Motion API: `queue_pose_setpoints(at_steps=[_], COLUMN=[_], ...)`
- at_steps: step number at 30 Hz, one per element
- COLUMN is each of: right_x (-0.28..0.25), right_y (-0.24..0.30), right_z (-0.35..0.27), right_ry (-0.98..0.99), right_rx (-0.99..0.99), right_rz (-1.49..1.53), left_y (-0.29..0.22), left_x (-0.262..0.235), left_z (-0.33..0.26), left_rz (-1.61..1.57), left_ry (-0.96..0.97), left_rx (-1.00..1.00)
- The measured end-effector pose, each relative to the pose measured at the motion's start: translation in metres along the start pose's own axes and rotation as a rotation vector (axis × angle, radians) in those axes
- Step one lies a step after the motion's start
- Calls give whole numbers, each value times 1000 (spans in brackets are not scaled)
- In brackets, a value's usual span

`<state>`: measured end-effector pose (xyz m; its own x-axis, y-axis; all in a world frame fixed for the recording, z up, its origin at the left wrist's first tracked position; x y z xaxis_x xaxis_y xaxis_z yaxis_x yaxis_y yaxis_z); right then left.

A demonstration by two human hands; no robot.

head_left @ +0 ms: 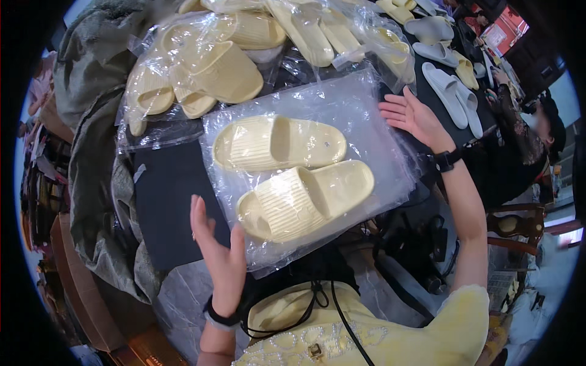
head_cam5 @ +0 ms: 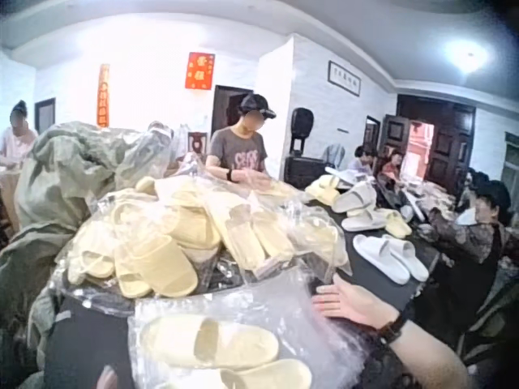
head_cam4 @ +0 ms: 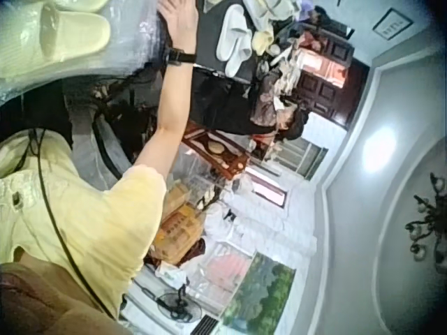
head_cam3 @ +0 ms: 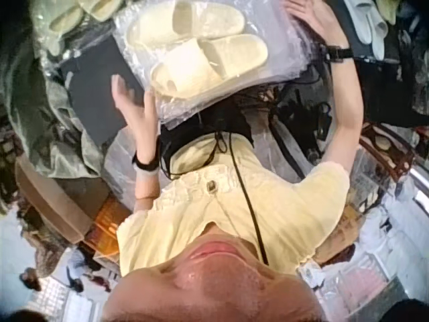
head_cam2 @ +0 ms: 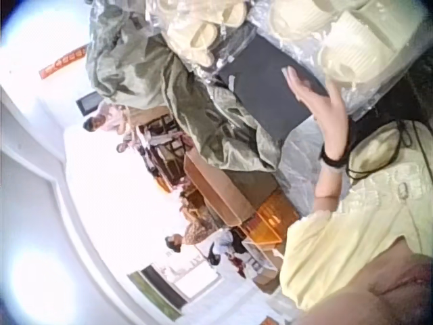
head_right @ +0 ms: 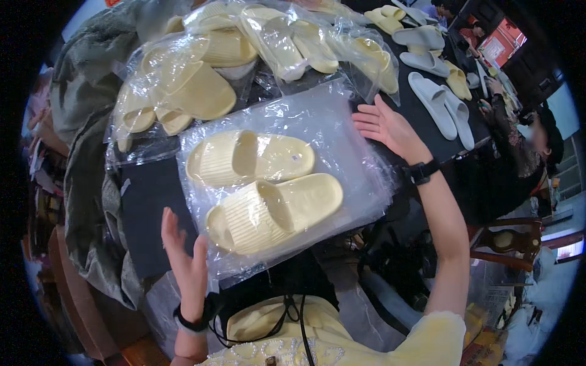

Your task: The recorder is placing pairs of yellow and white slides (shoes) into clear plastic bags and organizing them.

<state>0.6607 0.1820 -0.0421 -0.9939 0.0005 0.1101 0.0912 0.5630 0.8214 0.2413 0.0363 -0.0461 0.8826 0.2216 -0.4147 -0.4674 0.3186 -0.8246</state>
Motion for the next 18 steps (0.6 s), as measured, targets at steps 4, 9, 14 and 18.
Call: queue_pose_setpoints(at_steps=[4,9,14,18], right_x=[13,6,60,45], right_y=[-3,15,50,59], right_z=[-12,12,9,-3], right_ry=[-132,-295,-261,388], right_rx=[-6,-146,-366,-121], right_rz=[-309,-581,-998,-12], left_y=[-31,-6,6,5], left_x=[18,64,50,55], left_z=[-2,-3,-9,-11], left_rz=[259,450,474,435], left_ry=[239,510,490,542], left_rx=[229,202,204,163])
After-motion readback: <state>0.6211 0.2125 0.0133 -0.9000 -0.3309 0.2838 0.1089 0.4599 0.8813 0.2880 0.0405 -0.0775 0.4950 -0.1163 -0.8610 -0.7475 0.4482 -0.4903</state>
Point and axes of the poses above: each hand's wrist, its own z-axis towards the middle knuckle, its own x-axis out of the palm, y = z × x, the point moved 6 cm from there along z, towards the middle knuckle, and after that the axes turned 15 degrees about x, right-handed, at the moved point
